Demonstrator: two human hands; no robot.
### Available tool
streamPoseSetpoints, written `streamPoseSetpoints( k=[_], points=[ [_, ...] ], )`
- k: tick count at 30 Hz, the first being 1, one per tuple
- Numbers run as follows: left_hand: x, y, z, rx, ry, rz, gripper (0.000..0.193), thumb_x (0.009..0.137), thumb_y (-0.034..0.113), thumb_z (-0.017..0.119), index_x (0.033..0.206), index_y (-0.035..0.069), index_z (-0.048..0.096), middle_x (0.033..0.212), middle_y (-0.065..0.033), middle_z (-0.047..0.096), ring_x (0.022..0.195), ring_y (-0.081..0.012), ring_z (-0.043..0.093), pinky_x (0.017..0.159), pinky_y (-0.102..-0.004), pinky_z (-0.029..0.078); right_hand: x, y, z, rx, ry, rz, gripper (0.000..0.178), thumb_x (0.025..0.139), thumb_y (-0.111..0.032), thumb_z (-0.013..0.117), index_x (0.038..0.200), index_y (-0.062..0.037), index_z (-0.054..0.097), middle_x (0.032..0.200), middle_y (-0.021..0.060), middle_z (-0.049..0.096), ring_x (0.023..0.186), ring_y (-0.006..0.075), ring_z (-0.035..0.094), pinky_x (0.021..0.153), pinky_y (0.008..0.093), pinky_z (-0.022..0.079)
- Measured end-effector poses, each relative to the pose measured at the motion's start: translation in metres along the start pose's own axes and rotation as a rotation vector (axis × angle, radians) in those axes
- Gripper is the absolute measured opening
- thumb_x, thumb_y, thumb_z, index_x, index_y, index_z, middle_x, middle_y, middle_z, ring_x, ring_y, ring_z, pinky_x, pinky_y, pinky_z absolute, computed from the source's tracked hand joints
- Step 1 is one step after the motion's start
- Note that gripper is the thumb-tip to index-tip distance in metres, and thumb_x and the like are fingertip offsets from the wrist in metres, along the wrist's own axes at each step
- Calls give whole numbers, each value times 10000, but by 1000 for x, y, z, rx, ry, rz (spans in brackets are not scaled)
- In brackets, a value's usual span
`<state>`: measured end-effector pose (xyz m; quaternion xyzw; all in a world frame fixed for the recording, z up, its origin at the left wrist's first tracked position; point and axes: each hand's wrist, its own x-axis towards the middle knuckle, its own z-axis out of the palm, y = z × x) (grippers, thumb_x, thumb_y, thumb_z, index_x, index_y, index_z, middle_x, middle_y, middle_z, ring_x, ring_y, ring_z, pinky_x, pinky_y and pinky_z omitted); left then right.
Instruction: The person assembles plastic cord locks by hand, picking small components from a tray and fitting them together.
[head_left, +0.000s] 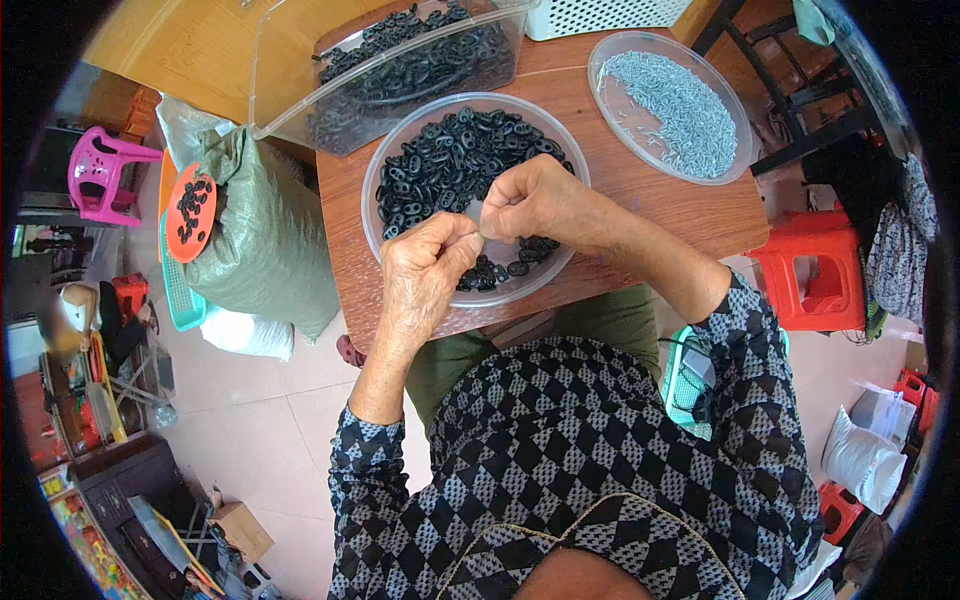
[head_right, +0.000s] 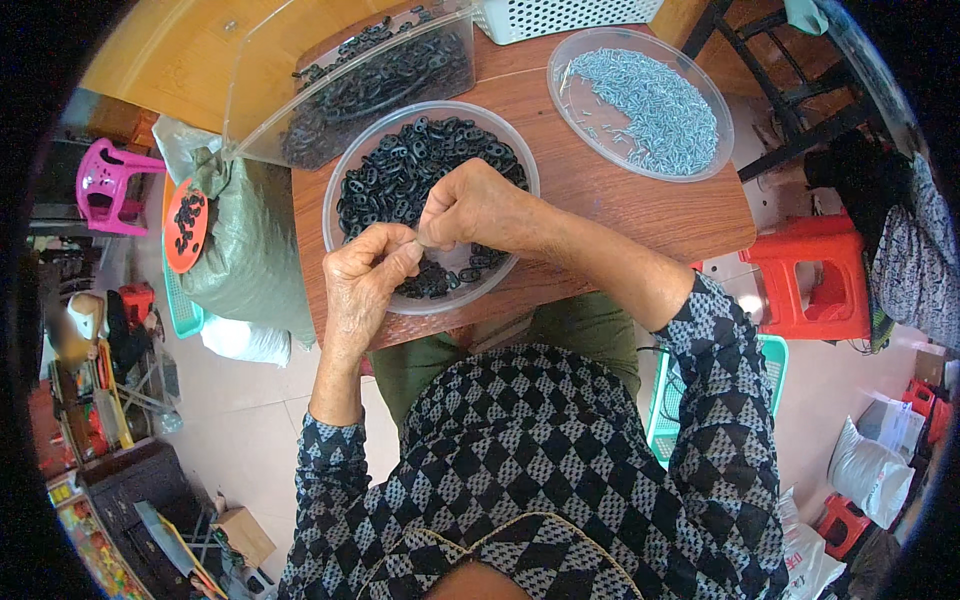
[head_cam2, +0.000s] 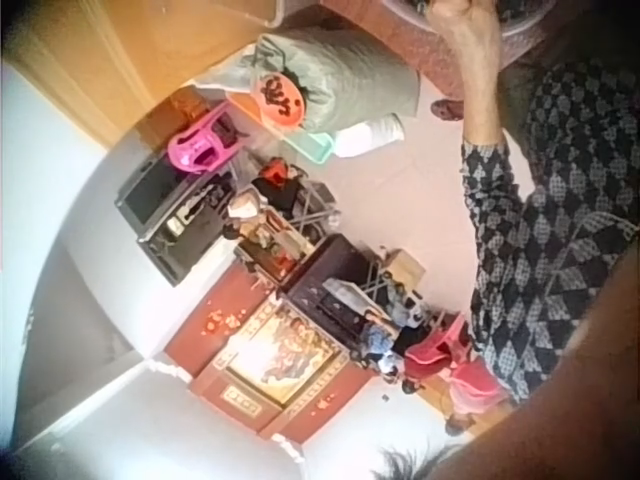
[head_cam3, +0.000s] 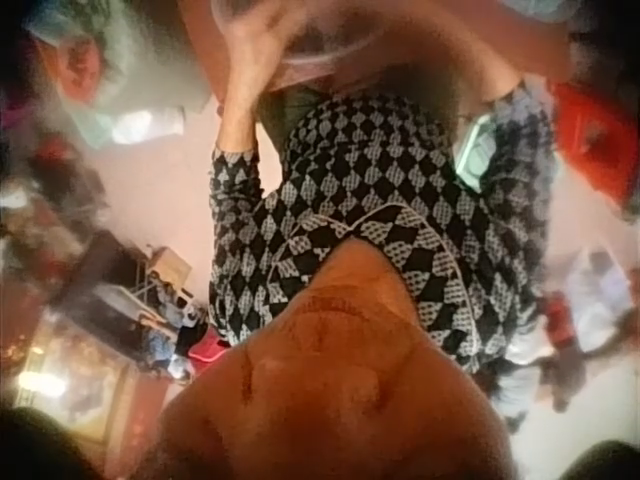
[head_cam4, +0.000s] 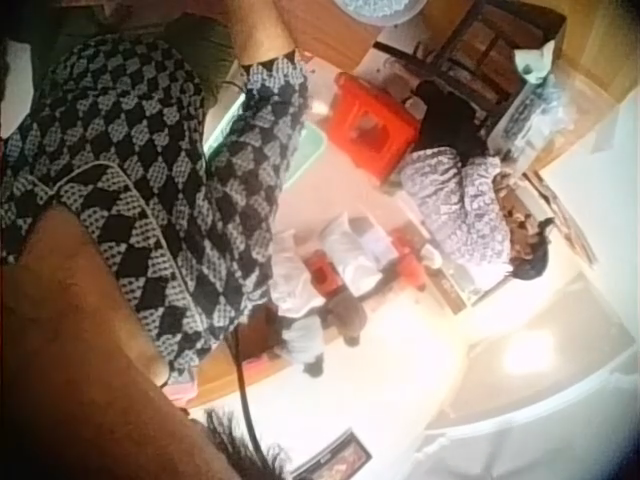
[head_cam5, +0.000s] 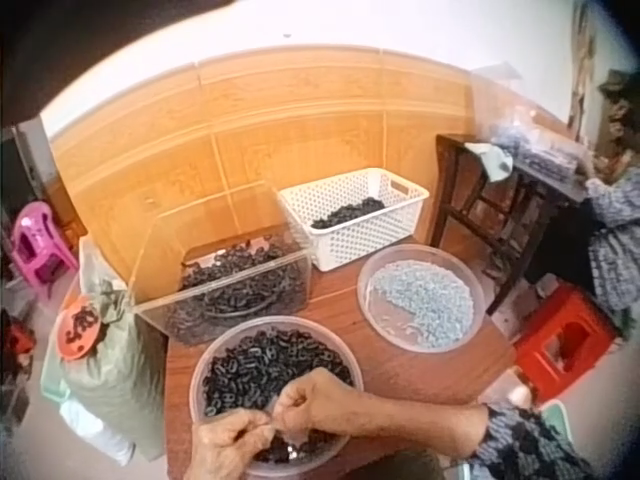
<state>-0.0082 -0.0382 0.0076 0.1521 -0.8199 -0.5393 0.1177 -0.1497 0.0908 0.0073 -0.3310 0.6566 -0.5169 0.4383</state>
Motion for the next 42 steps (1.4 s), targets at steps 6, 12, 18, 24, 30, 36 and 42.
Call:
streamPoseSetpoints(
  k=[6,12,18,24,30,36,42],
  points=[
    [2,3,-3,-224,-51,-214,101,838,94,634,791,5,630,634,16,562,577,-54,498,520,-197,381,1,6,6,-9,45,-80,96,745,-69,650,784,17,662,709,4,626,669,46,534,611,216,445],
    [3,1,-2,-290,-86,-252,120,863,111,615,803,7,621,627,20,550,579,-38,492,510,-175,359,0,5,8,-24,116,-128,123,700,-102,677,732,17,666,657,29,628,626,68,541,565,237,451],
    [-1,6,4,-209,42,-130,57,867,45,598,842,-1,619,644,21,548,581,-44,498,519,-198,397,1,7,7,67,93,-60,120,748,-91,647,776,25,659,697,24,629,642,67,555,589,222,459],
    [1,-7,7,74,79,123,33,822,0,611,850,-18,611,628,-23,560,563,-65,523,508,-228,424,0,9,7,91,93,-51,127,734,-80,612,779,27,662,688,28,625,632,70,554,577,215,452],
    [1,-3,3,21,4,-74,52,838,34,595,844,-12,619,642,-32,575,561,-59,532,512,-220,427,1,14,8,111,98,-60,126,734,-78,603,770,30,657,680,31,622,621,71,553,567,216,450],
    [4,-1,2,-144,-51,-203,75,859,54,599,881,-12,626,655,13,576,559,-42,523,506,-190,409,4,20,9,27,124,-89,119,746,-85,609,756,25,654,670,33,621,616,69,552,570,217,452],
    [2,-4,6,-162,-14,-196,109,842,29,617,940,-18,609,648,19,575,554,-38,521,508,-186,405,3,16,11,19,131,-61,141,750,-118,622,746,19,655,657,29,615,610,69,544,548,219,431]
  ],
)
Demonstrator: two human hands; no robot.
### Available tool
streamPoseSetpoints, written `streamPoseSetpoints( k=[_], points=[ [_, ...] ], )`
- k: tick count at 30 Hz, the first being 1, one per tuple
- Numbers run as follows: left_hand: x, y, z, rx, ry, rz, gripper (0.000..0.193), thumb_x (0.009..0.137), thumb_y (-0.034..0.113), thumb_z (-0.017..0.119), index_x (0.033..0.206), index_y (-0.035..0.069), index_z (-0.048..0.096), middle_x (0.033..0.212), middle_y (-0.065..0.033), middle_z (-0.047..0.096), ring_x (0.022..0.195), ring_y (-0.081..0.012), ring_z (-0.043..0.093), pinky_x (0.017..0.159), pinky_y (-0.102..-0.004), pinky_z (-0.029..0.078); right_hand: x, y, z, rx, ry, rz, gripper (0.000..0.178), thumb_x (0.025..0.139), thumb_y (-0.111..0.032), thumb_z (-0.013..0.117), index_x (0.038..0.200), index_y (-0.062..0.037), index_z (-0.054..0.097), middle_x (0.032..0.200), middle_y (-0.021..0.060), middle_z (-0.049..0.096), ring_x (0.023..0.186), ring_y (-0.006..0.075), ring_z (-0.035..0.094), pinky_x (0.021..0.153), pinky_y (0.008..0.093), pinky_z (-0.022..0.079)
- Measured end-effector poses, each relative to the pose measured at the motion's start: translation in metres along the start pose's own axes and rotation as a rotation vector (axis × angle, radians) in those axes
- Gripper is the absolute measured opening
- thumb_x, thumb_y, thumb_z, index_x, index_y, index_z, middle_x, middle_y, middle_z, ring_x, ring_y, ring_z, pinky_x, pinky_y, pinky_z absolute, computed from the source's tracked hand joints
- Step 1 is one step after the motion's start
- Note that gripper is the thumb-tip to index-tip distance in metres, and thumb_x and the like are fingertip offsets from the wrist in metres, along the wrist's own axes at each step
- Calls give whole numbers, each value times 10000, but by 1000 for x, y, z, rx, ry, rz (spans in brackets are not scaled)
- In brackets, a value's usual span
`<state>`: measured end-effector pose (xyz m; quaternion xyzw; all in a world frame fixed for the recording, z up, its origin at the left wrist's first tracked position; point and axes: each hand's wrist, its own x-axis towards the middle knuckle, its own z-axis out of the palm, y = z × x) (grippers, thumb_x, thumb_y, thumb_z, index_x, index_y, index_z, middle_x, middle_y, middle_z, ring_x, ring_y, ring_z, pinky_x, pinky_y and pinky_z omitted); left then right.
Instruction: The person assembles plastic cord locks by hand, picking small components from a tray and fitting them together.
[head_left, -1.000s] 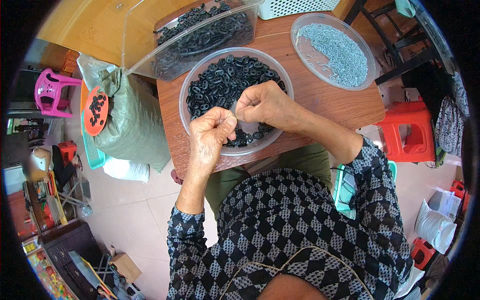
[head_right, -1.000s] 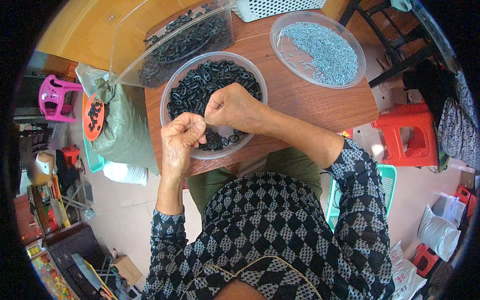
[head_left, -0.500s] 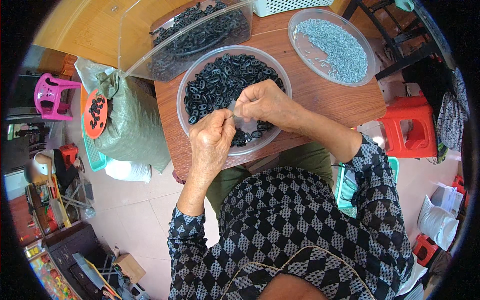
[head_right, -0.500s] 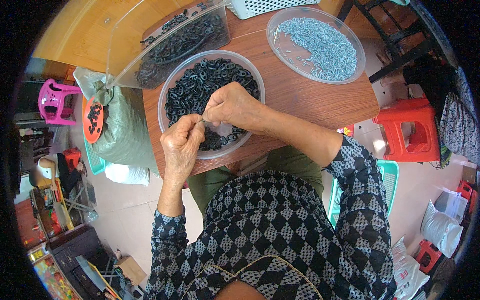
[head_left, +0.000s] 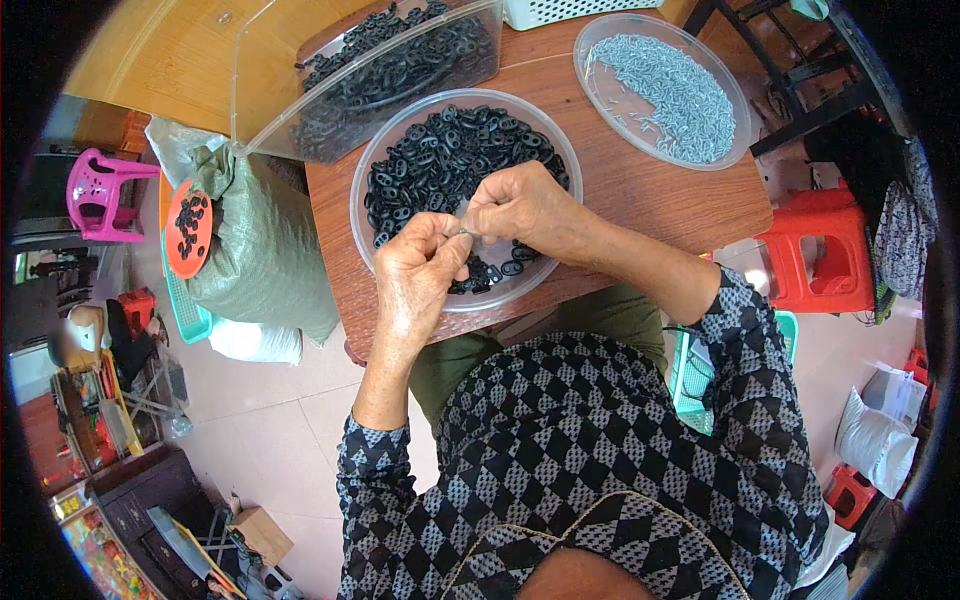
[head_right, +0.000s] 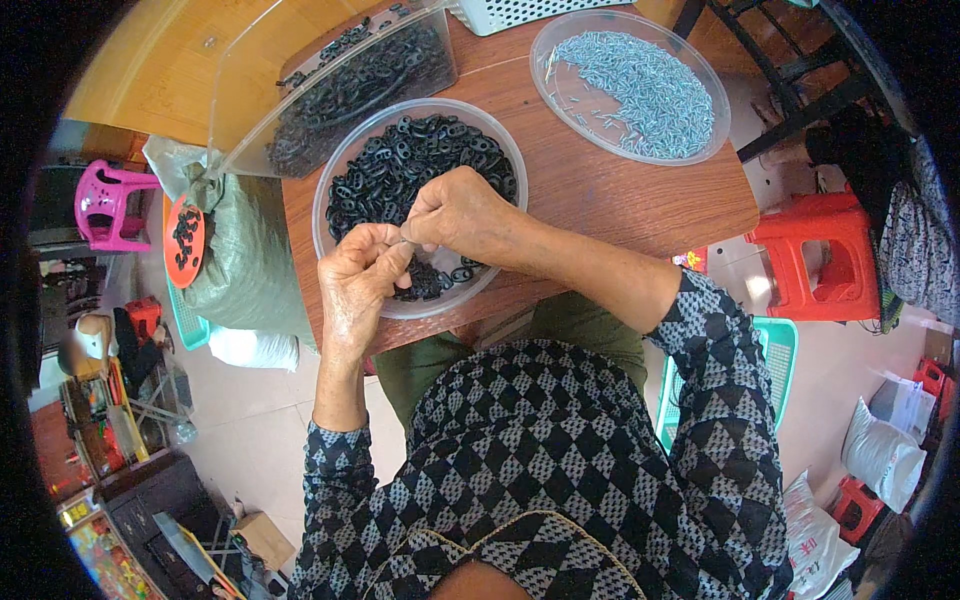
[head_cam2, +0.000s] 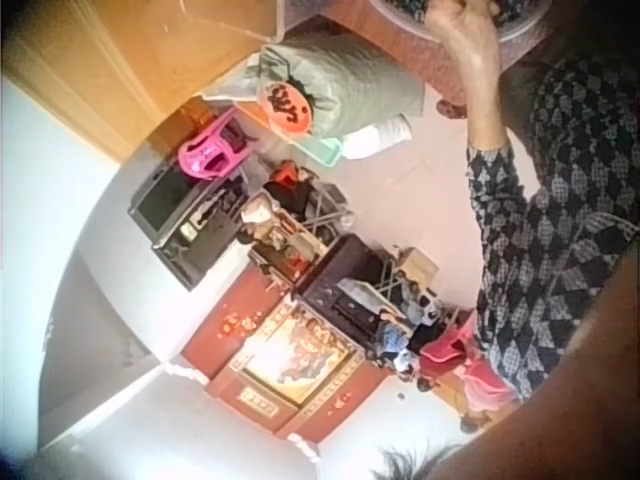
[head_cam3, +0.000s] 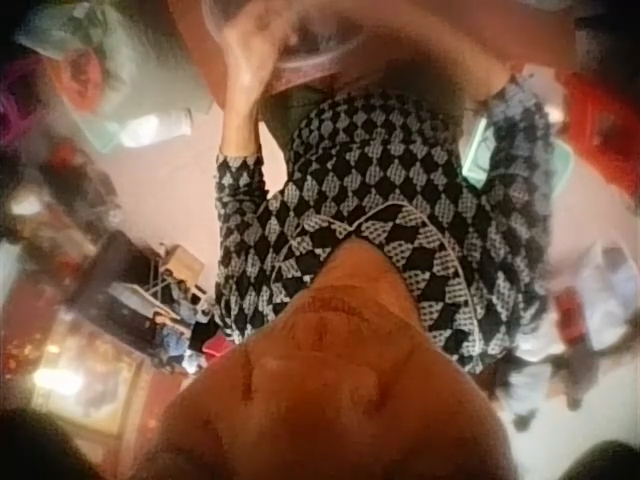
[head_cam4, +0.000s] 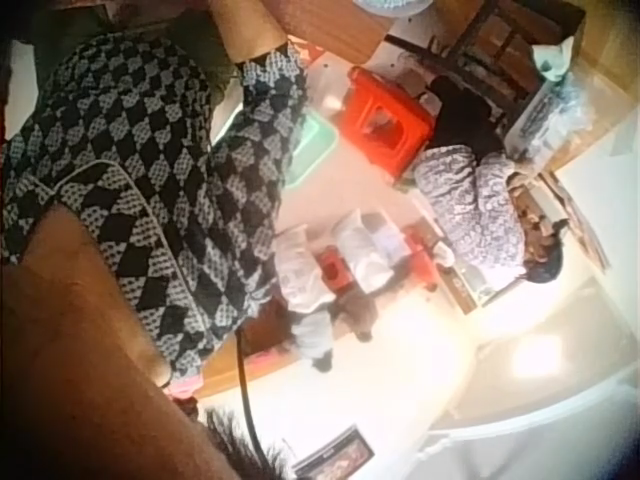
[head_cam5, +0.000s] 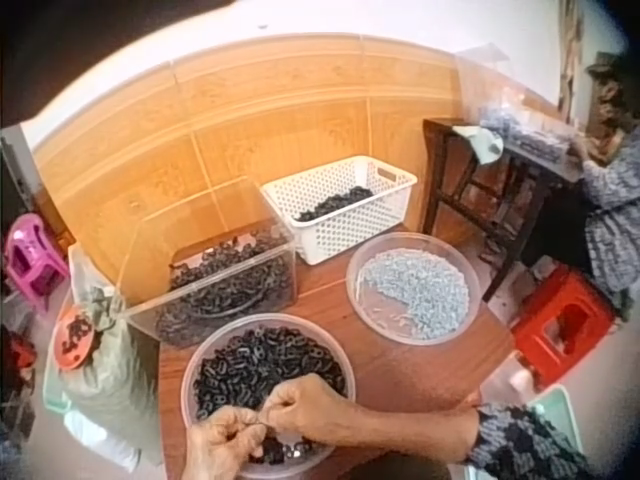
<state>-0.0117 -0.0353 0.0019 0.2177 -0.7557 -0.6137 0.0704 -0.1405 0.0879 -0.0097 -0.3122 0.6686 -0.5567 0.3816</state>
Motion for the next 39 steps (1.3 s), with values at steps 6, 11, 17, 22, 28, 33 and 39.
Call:
streamPoseSetpoints(
  k=[6,11,17,22,28,33,39],
  points=[
    [-1,0,0,-35,27,1,77,854,31,612,923,-5,610,634,31,565,551,-27,518,487,-172,374,0,-2,3,92,13,33,161,766,-150,619,711,0,645,635,17,592,589,63,509,524,224,405],
    [-4,5,1,-105,43,-32,82,857,49,632,917,-1,611,654,34,576,555,-18,514,487,-158,358,0,-1,5,83,34,2,188,768,-165,621,662,-10,622,606,9,573,567,57,492,507,223,392],
    [-4,4,1,-97,35,6,70,865,49,626,904,-7,611,667,35,578,556,-30,520,493,-164,379,0,-4,5,59,36,12,198,768,-166,626,629,-25,616,583,6,565,546,55,485,491,221,384],
    [-7,-1,-1,-16,81,91,59,867,36,616,868,-23,614,663,13,580,556,-49,528,514,-201,427,0,-3,8,113,17,25,202,784,-186,646,658,-28,635,591,2,572,545,48,482,487,214,377],
    [-1,-9,0,432,211,487,60,842,22,628,843,-34,605,636,-51,580,521,-98,546,473,-242,441,-2,-6,6,195,-53,78,169,793,-180,664,732,-22,661,645,-1,601,572,40,498,500,197,383],
    [-4,-1,-3,262,163,337,73,843,38,632,828,-30,611,627,-36,581,517,-90,546,459,-227,418,-2,-5,6,215,-74,103,117,769,-122,678,766,-7,660,678,3,617,593,49,522,524,202,414],
    [7,6,-12,-225,-32,-195,98,826,74,618,770,-5,631,579,-4,566,455,-53,503,400,-171,330,-6,5,12,-59,62,-203,102,706,-75,636,695,26,628,631,110,628,558,160,588,532,316,460]
  ],
)
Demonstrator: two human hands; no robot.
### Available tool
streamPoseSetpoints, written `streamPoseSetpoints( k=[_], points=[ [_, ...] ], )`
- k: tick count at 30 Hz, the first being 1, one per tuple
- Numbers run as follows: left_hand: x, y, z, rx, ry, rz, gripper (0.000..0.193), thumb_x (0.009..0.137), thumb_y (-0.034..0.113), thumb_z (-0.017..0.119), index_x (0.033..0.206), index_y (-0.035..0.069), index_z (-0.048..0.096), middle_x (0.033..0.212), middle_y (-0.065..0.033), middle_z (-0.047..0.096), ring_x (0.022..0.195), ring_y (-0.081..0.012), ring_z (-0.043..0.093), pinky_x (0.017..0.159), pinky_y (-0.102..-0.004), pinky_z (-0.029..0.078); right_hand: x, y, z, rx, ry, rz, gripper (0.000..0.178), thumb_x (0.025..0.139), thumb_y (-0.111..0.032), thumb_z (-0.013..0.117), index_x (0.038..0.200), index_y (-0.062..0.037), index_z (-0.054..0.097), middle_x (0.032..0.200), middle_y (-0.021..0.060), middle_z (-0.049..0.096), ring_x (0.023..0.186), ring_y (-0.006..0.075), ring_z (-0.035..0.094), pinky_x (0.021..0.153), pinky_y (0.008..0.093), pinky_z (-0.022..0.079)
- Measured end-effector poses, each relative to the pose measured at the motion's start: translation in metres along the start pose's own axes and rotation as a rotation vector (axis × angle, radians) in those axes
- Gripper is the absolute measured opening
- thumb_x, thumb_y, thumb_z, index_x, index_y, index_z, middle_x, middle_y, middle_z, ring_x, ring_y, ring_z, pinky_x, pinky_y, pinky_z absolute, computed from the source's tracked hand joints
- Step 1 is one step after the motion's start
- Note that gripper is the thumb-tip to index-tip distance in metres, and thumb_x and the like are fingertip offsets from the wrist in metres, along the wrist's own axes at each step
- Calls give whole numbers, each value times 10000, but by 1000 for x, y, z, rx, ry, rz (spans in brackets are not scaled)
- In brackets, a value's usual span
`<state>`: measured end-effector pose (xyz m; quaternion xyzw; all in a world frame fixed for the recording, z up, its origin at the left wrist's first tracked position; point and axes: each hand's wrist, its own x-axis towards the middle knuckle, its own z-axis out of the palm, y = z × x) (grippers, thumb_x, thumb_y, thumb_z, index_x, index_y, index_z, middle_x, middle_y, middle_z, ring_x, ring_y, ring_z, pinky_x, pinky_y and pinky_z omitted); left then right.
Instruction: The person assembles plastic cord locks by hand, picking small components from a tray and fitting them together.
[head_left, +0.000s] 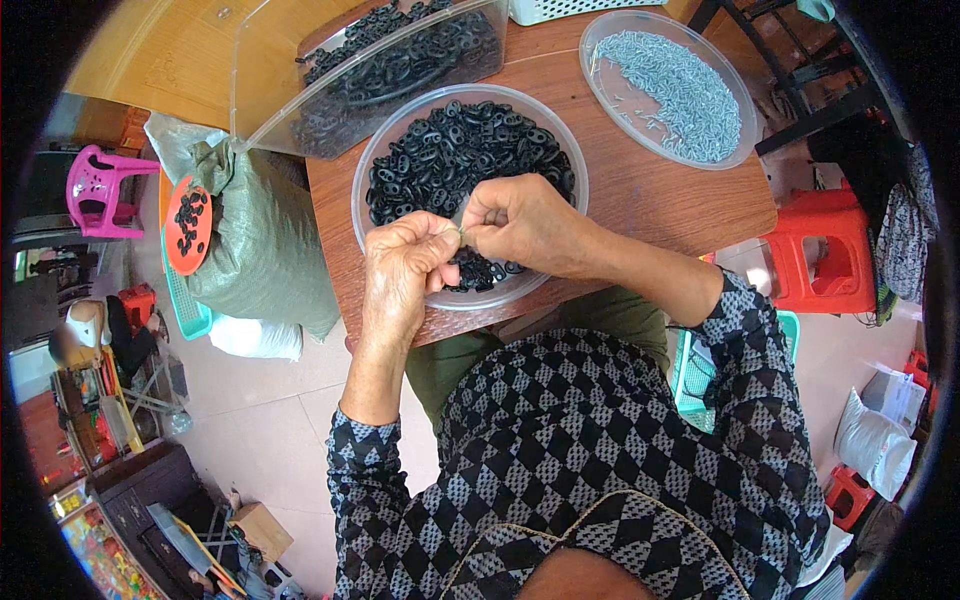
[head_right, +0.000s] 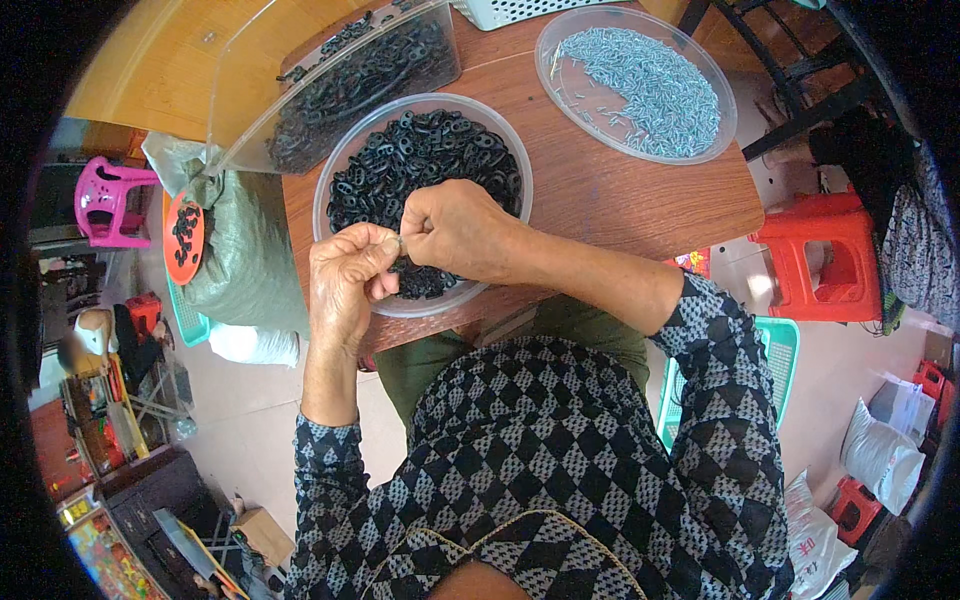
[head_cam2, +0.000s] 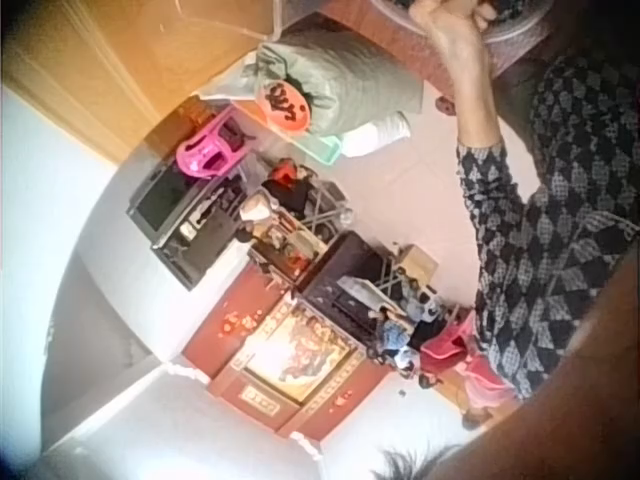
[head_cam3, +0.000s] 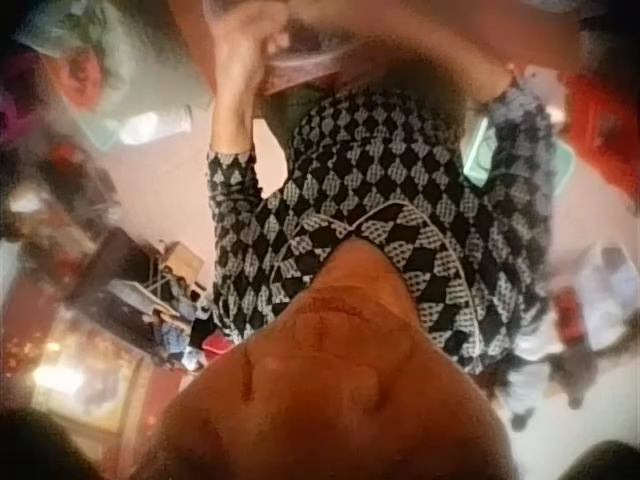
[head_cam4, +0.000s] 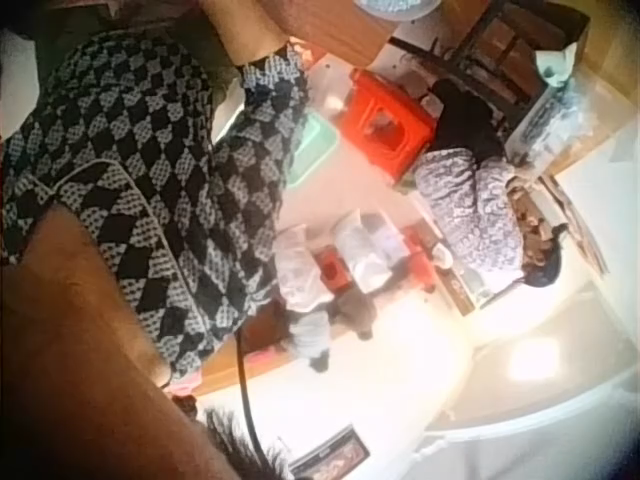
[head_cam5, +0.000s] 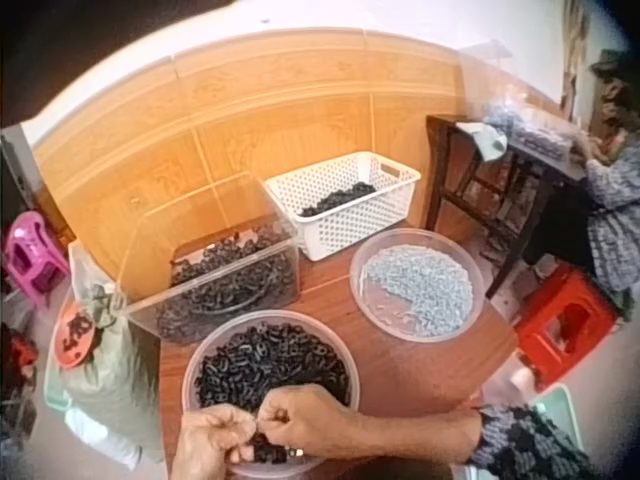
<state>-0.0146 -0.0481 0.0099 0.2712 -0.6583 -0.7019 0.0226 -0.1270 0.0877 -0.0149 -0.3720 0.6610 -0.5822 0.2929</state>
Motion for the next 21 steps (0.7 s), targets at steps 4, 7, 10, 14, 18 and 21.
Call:
streamPoseSetpoints(
  k=[4,7,10,14,18,21],
  points=[
    [5,2,0,-23,-14,-90,89,807,57,605,738,5,624,551,-6,553,440,-49,493,394,-165,319,1,5,-2,-364,-15,-235,61,722,-21,625,704,-9,568,662,73,584,619,174,579,573,302,466],
    [10,-3,0,40,23,-86,103,812,66,627,734,1,607,556,6,543,422,-53,481,386,-164,305,1,8,-3,-459,-25,-380,82,689,-16,619,675,-21,538,641,91,552,610,256,556,563,354,445],
    [9,-2,3,234,8,-61,103,822,60,615,735,3,612,558,5,550,440,-45,484,406,-163,322,-1,9,-7,-473,-55,-387,88,682,-30,617,669,-27,529,630,98,536,609,289,540,560,377,428],
    [4,-7,6,497,59,163,133,827,39,568,724,-37,602,585,-24,589,478,-85,527,476,-191,397,0,10,-8,-503,-39,-371,86,698,-45,612,669,-28,533,639,102,543,625,286,550,563,380,431],
    [-4,-1,7,142,13,72,124,858,58,599,765,-22,614,645,-9,599,506,-69,534,459,-177,372,-1,9,-6,-496,-9,-381,74,707,-35,613,682,-21,545,655,102,557,642,284,558,570,383,438],
    [-4,-1,5,76,-22,18,120,864,79,618,779,-5,619,655,0,593,511,-54,530,444,-168,353,-4,5,-2,-441,18,-385,61,710,-23,618,697,-17,559,660,98,565,646,281,559,573,382,444]
  ],
)
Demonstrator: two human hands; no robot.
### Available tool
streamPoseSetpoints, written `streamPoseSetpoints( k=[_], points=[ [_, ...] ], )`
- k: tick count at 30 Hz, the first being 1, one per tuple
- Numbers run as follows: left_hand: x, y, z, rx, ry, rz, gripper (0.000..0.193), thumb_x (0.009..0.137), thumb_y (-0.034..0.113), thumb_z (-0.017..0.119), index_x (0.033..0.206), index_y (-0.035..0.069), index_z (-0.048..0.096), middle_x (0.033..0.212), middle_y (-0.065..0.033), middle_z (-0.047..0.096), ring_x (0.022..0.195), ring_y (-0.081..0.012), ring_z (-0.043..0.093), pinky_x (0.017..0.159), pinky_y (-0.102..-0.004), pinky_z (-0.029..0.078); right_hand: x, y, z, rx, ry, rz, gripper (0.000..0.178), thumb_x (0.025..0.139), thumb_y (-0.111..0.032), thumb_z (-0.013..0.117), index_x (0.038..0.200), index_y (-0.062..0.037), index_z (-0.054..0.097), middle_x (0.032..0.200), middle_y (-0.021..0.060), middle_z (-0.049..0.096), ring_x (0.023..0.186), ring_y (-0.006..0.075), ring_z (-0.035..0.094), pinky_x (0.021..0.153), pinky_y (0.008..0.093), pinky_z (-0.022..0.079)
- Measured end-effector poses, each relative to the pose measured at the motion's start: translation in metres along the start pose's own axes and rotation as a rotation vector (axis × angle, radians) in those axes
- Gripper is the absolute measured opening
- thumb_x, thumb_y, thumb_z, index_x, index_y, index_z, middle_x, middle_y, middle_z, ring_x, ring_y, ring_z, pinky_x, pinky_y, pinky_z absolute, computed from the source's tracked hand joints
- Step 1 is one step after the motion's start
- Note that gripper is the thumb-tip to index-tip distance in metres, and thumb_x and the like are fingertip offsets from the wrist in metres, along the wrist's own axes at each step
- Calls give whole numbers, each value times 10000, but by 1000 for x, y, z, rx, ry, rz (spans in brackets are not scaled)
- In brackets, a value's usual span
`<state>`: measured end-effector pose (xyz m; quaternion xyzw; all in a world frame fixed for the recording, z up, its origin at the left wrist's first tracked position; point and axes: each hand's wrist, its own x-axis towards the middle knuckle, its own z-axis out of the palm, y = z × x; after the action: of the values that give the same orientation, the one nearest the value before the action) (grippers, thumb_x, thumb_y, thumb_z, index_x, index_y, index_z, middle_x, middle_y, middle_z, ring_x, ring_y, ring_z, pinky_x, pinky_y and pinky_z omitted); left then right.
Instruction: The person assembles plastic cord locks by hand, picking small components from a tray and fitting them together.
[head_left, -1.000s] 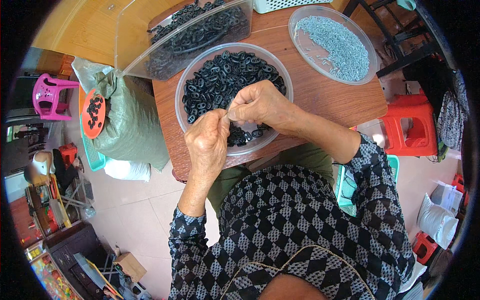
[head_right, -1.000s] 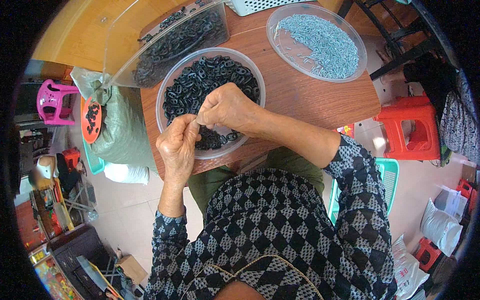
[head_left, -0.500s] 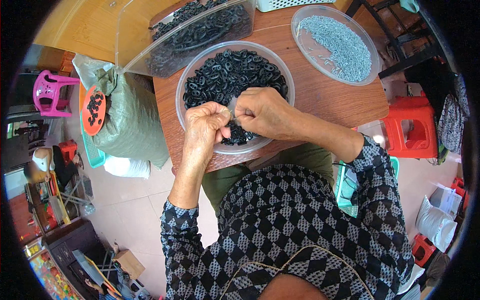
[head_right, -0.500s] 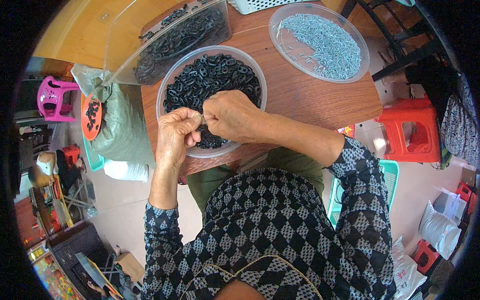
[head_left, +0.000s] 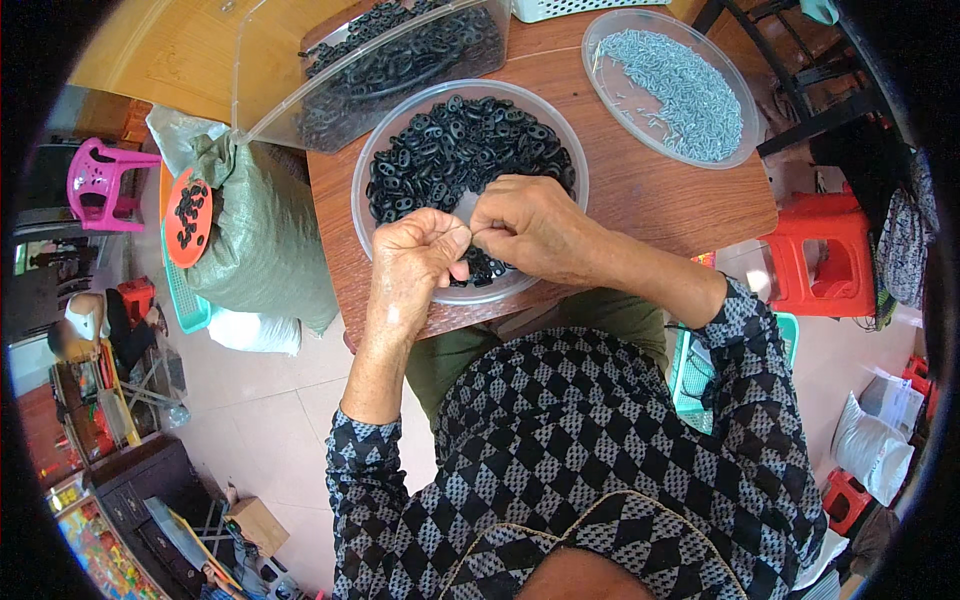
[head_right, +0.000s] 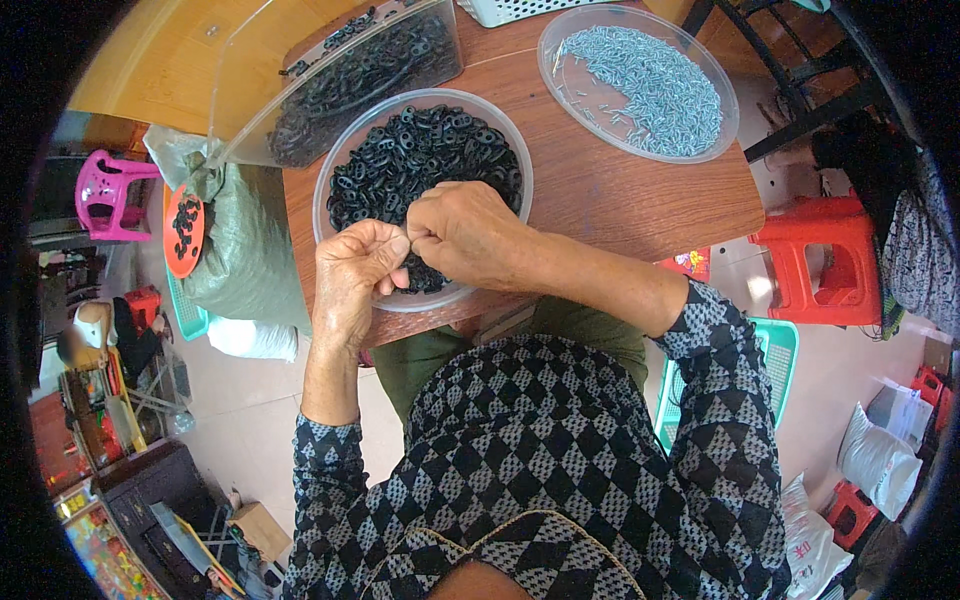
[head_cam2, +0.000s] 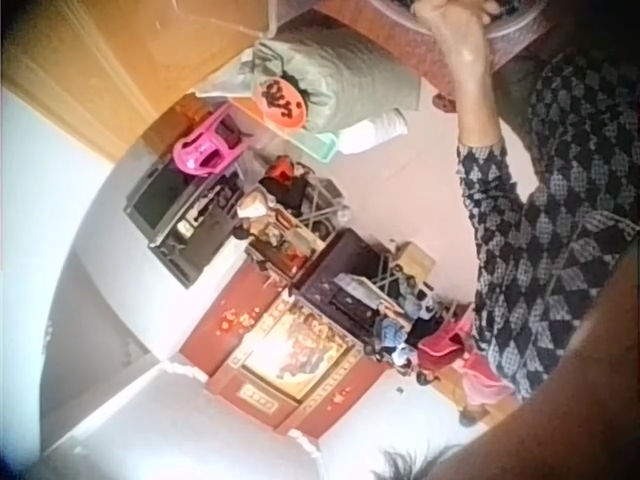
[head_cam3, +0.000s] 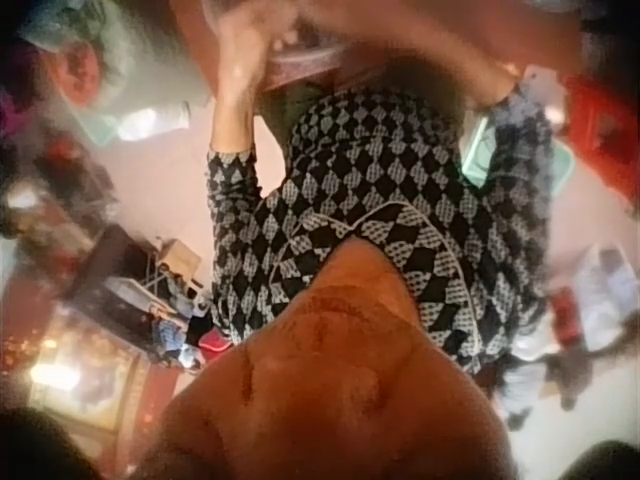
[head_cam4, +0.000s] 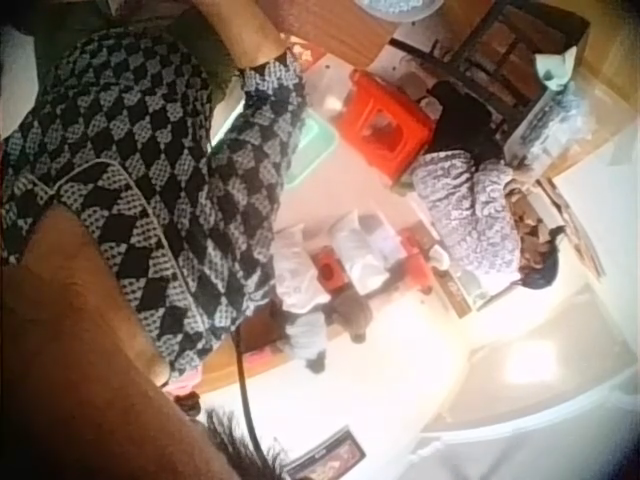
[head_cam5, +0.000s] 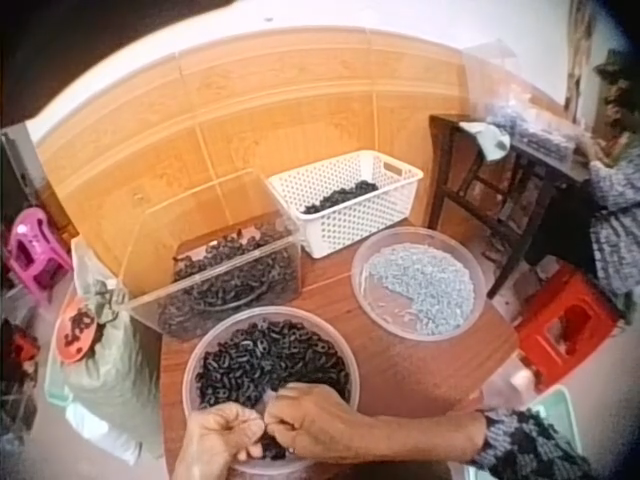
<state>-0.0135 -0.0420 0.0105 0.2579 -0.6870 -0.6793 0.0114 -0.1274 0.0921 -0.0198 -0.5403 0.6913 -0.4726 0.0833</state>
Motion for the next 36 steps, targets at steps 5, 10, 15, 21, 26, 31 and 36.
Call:
streamPoseSetpoints(
  k=[5,10,15,21,26,31,36],
  points=[
    [-1,-3,-2,-87,23,-1,112,866,90,624,785,14,612,641,5,580,497,-41,515,417,-152,326,0,-7,4,-39,116,-38,66,729,-63,607,685,-36,564,680,110,575,686,303,558,622,401,447],
    [-4,2,-1,-234,36,-69,93,864,78,628,800,15,606,652,1,585,489,-36,521,389,-134,325,1,-8,2,-30,172,-162,77,714,-13,656,756,-28,594,691,81,546,666,251,535,577,348,429],
    [-4,-3,1,-332,72,-41,82,858,65,636,834,-10,613,661,-19,593,518,-62,553,411,-153,374,2,-8,0,2,182,-156,77,719,-3,653,763,-28,595,665,72,526,626,219,528,546,324,417],
    [-6,-3,-2,-366,61,51,119,850,31,629,944,-43,630,717,-80,641,553,-98,579,465,-186,434,-5,-14,-3,442,129,315,57,817,-43,636,808,-8,592,708,-9,582,632,36,504,533,220,410],
    [-7,-5,3,-467,64,66,143,851,9,616,979,-56,626,742,-94,650,576,-110,583,495,-205,469,-7,-20,1,552,141,345,48,834,-49,627,828,-6,608,740,-18,587,632,18,488,533,188,390],
    [-12,-2,15,-367,129,202,127,873,9,587,979,-53,621,780,-100,654,591,-113,581,516,-215,485,-1,-26,-1,369,192,268,67,769,-55,631,730,-9,603,678,63,585,633,136,564,557,287,450],
    [-12,-7,12,-306,182,201,103,892,14,560,959,-44,614,771,-102,653,580,-108,572,509,-212,480,-1,-23,3,368,190,273,76,777,-59,633,724,-11,608,680,51,601,617,114,564,550,282,450]
  ],
)
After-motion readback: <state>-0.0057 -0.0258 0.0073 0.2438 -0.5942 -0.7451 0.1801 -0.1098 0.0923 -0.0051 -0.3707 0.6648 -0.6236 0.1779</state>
